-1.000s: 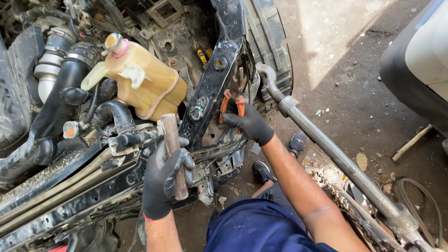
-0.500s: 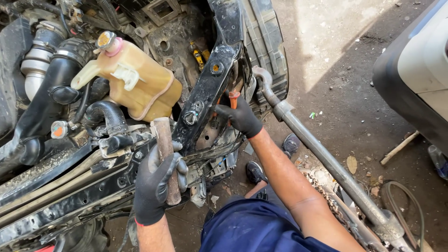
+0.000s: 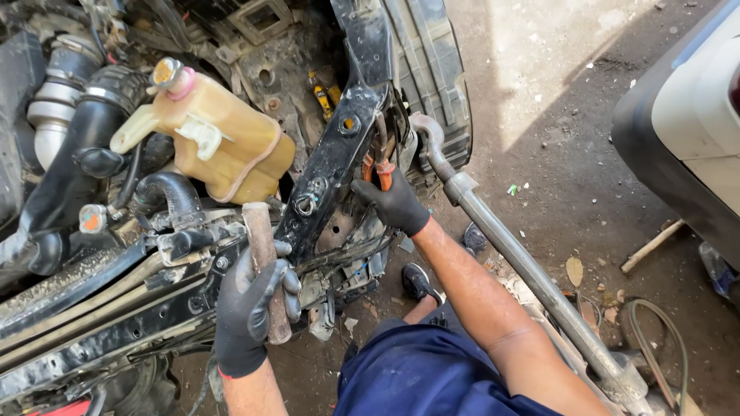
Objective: The person uses a hammer and a metal punch to strike and remove a bolt or pin from the front frame rail of a car. They repeatedly hammer the punch to loosen the fastener and then use pliers to pull it out.
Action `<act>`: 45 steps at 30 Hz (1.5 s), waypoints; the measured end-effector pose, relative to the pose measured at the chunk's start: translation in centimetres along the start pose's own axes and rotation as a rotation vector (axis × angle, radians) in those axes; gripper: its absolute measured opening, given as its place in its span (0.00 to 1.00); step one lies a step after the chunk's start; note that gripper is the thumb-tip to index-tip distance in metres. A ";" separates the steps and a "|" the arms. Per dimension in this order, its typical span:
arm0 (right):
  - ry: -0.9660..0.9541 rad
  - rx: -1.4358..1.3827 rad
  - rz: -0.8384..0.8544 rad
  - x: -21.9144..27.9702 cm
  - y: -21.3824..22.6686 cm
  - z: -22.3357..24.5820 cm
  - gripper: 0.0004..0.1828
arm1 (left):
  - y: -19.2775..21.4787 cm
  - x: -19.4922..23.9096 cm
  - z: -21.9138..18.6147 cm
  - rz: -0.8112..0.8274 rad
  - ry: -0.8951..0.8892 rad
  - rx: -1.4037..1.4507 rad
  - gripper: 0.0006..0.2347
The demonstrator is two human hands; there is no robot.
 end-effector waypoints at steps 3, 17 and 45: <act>-0.175 -0.150 0.064 -1.0 0.2 0.0 0.10 | 0.4 -0.1 0.2 -0.018 0.030 -0.002 0.17; -0.236 -0.475 0.145 0.2 -0.5 1.5 0.20 | 0.3 0.0 0.6 -0.010 0.002 -0.018 0.17; -0.239 -0.737 0.140 -1.5 -1.3 -1.8 0.08 | -0.3 -0.5 0.3 -0.043 0.038 0.003 0.18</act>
Point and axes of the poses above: each hand's wrist, its own x-axis away from the middle knuckle, its own y-axis out of the back of the hand, z = x × y, the point moved 2 cm from there along -x, towards the middle knuckle, and after that the axes turned 10 degrees about x, right-handed, at the moved point
